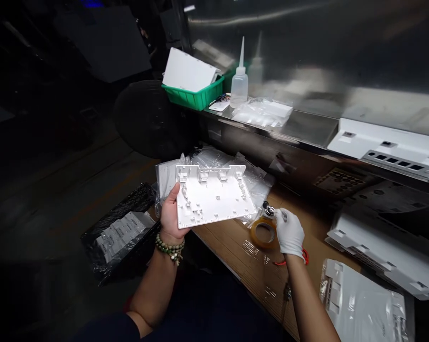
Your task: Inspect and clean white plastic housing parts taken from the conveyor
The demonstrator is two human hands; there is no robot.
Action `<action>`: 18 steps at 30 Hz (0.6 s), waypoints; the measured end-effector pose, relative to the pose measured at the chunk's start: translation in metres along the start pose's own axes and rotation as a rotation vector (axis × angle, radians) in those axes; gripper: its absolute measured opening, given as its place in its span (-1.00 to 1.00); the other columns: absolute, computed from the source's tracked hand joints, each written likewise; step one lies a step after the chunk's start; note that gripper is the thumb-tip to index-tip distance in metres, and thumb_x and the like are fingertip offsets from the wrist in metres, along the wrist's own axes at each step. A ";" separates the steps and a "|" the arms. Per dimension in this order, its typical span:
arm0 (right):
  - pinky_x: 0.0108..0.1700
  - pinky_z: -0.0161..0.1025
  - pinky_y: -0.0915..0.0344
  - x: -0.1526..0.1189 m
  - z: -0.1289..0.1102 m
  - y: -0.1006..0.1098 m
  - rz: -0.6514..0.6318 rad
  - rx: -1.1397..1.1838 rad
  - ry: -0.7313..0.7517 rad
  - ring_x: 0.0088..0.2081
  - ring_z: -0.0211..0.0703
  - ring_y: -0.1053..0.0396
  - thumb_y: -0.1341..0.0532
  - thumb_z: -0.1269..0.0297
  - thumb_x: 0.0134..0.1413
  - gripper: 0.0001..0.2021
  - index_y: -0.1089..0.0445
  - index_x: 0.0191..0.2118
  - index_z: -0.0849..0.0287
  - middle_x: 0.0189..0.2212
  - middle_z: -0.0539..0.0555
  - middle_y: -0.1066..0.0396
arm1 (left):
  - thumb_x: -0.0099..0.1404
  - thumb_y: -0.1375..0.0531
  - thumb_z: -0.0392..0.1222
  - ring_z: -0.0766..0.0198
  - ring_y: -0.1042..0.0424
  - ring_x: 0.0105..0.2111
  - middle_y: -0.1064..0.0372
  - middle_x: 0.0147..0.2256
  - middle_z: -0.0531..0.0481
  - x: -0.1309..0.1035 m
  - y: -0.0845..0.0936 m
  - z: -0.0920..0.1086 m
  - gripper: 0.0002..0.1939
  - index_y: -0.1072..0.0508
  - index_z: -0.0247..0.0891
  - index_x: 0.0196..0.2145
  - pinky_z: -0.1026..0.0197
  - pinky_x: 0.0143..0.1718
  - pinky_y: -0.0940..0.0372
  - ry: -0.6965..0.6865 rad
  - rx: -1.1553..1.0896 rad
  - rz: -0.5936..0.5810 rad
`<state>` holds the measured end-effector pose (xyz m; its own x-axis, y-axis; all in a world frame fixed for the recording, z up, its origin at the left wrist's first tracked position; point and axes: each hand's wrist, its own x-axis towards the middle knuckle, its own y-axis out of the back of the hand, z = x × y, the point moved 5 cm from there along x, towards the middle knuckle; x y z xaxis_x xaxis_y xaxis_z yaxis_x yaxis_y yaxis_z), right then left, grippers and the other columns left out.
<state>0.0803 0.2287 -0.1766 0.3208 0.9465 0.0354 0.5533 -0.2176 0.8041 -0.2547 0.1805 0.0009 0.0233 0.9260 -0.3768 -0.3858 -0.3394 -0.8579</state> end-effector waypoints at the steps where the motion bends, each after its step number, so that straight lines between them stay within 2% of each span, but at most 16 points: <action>1: -0.07 -0.11 -0.31 0.007 0.000 0.002 -0.001 -0.023 -0.018 -0.08 0.07 -0.47 -0.06 -0.05 0.25 -0.50 -0.54 0.00 0.22 -0.07 0.26 -0.55 | 0.53 0.08 0.05 -0.16 -0.44 0.15 -0.47 0.13 -0.28 0.000 0.000 -0.001 -0.40 -0.22 -0.34 0.37 -0.23 0.26 -0.21 0.007 -0.006 0.014; 7: -0.13 -0.22 -0.25 0.032 -0.012 -0.004 -0.138 -0.163 0.034 -0.11 -0.05 -0.46 -0.18 0.11 0.20 -0.72 -0.62 -0.18 0.07 -0.07 0.12 -0.56 | 0.54 0.06 0.01 -0.16 -0.47 0.12 -0.52 0.07 -0.30 0.009 0.009 -0.008 -0.41 -0.22 -0.40 0.36 -0.25 0.25 -0.23 0.023 -0.011 0.099; 10: -0.16 -0.21 -0.26 0.034 -0.021 -0.002 -0.192 -0.190 0.036 -0.16 -0.04 -0.48 -0.23 0.20 0.14 -0.78 -0.64 -0.25 0.11 -0.10 0.16 -0.56 | 0.53 0.05 0.02 -0.16 -0.46 0.13 -0.51 0.07 -0.30 0.011 0.009 -0.009 -0.41 -0.22 -0.39 0.36 -0.27 0.26 -0.22 0.022 -0.014 0.095; 12: -0.16 -0.16 -0.28 0.033 -0.034 0.007 -0.191 -0.177 0.037 -0.16 0.02 -0.48 -0.23 0.18 0.15 -0.77 -0.63 -0.26 0.14 -0.11 0.20 -0.56 | 0.53 0.04 0.03 -0.16 -0.45 0.14 -0.50 0.09 -0.30 0.012 0.008 -0.008 -0.40 -0.23 -0.38 0.35 -0.27 0.27 -0.20 0.006 -0.023 0.081; 14: -0.11 -0.12 -0.32 0.023 -0.058 0.023 -0.157 -0.133 0.054 -0.13 0.04 -0.49 -0.20 0.11 0.21 -0.72 -0.61 -0.19 0.13 -0.10 0.18 -0.56 | 0.53 0.04 0.04 -0.16 -0.44 0.15 -0.49 0.10 -0.29 0.012 0.007 -0.008 -0.41 -0.25 -0.38 0.34 -0.26 0.28 -0.20 -0.010 -0.028 0.067; 16: -0.02 -0.13 -0.35 0.000 -0.095 0.043 -0.110 -0.007 0.133 -0.10 -0.02 -0.49 -0.18 0.05 0.26 -0.70 -0.58 -0.08 0.05 -0.08 0.10 -0.57 | 0.52 0.03 0.05 -0.17 -0.42 0.17 -0.48 0.11 -0.29 0.013 0.006 -0.010 -0.41 -0.27 -0.38 0.33 -0.25 0.28 -0.20 -0.020 -0.020 0.044; 18: 0.03 -0.12 -0.39 -0.038 -0.147 0.066 -0.063 0.342 0.366 -0.09 -0.05 -0.50 -0.27 0.06 0.24 -0.71 -0.55 -0.03 0.07 -0.08 0.10 -0.57 | 0.52 0.01 0.06 -0.17 -0.40 0.18 -0.48 0.12 -0.30 0.012 0.005 -0.014 -0.41 -0.29 -0.40 0.31 -0.25 0.28 -0.20 -0.029 0.002 0.020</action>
<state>-0.0082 0.2135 -0.0376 0.0217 0.9684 0.2484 0.8026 -0.1650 0.5732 -0.2439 0.1879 -0.0131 -0.0113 0.9233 -0.3840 -0.3876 -0.3580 -0.8495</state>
